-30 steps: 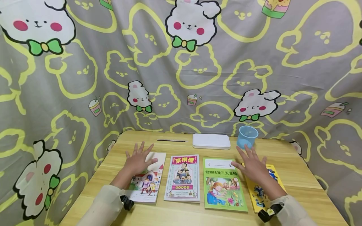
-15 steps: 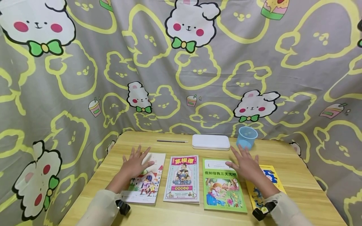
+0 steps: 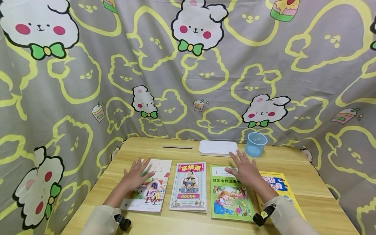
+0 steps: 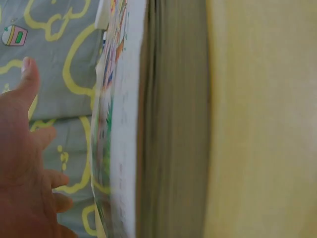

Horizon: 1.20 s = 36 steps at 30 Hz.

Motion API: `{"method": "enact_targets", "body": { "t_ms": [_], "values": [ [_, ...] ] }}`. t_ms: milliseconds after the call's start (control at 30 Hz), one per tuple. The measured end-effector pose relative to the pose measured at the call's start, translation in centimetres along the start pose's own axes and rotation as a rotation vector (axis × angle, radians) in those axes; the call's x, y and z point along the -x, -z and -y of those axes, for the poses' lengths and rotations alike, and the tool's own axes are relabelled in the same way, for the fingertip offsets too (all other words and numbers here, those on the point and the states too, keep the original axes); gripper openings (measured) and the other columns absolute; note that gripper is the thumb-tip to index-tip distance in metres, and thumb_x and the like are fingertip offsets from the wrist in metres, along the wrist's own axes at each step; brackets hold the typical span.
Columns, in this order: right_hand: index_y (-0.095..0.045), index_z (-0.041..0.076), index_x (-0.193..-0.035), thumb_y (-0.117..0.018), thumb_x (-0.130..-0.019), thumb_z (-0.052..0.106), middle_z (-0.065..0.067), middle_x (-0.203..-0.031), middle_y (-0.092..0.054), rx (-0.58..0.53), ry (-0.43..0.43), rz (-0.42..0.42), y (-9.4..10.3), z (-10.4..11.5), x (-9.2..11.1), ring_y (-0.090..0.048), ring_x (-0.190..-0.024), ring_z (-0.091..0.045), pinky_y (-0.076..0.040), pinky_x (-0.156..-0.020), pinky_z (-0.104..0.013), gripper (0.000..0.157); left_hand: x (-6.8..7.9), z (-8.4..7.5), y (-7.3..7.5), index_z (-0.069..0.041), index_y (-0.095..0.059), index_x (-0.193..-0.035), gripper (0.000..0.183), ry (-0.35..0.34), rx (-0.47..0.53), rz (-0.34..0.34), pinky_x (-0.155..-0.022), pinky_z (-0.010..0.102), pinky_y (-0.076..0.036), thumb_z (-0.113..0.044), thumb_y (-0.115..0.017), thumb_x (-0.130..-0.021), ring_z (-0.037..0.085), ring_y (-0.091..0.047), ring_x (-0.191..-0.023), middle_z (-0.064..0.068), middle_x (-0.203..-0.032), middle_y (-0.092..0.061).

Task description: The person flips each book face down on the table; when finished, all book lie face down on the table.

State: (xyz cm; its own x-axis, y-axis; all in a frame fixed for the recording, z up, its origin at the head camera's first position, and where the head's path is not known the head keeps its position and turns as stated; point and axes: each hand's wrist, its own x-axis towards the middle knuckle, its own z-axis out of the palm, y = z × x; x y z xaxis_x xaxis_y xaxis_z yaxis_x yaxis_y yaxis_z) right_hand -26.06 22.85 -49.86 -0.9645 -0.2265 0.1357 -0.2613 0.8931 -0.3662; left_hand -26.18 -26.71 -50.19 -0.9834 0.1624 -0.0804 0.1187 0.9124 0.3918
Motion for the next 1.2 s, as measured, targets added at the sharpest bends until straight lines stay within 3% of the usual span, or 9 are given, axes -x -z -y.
{"method": "enact_targets", "body": {
  "t_ms": [667, 967, 1200],
  "values": [
    [-0.028, 0.009, -0.163, -0.059, -0.099, 0.057, -0.021, -0.169, -0.022, -0.040, 0.028, 0.030, -1.8, 3.3, -2.3, -0.017, -0.155, -0.046, -0.008, -0.119, -0.075, 0.086, 2.7, 2.6, -0.2, -0.011, -0.009, -0.167, 0.086, -0.011, 0.152, 0.070, -0.113, 0.081, 0.002, -0.058, -0.046, -0.105, 0.056, 0.004, -0.153, 0.033, -0.168, 0.001],
    [-0.026, 0.007, -0.164, -0.061, -0.100, 0.054, -0.020, -0.169, -0.021, -0.067, 0.058, 0.067, -2.4, 5.5, -3.6, -0.017, -0.156, -0.044, -0.011, -0.121, -0.071, 0.086, 4.0, 3.6, -0.5, -0.007, -0.003, -0.166, 0.093, 0.031, 0.178, 0.103, -0.111, 0.081, -0.019, -0.059, -0.049, -0.104, 0.058, -0.003, -0.151, 0.032, -0.168, 0.004],
    [-0.026, 0.005, -0.163, -0.061, -0.100, 0.054, -0.021, -0.169, -0.022, -0.072, 0.087, 0.092, -3.2, 7.4, -4.5, -0.019, -0.156, -0.043, -0.013, -0.124, -0.066, 0.087, 4.8, 4.2, -0.3, 0.000, 0.001, -0.164, 0.097, 0.020, 0.219, 0.115, -0.114, 0.078, -0.019, -0.058, -0.050, -0.104, 0.057, -0.002, -0.151, 0.032, -0.168, 0.004]
  ]
}}
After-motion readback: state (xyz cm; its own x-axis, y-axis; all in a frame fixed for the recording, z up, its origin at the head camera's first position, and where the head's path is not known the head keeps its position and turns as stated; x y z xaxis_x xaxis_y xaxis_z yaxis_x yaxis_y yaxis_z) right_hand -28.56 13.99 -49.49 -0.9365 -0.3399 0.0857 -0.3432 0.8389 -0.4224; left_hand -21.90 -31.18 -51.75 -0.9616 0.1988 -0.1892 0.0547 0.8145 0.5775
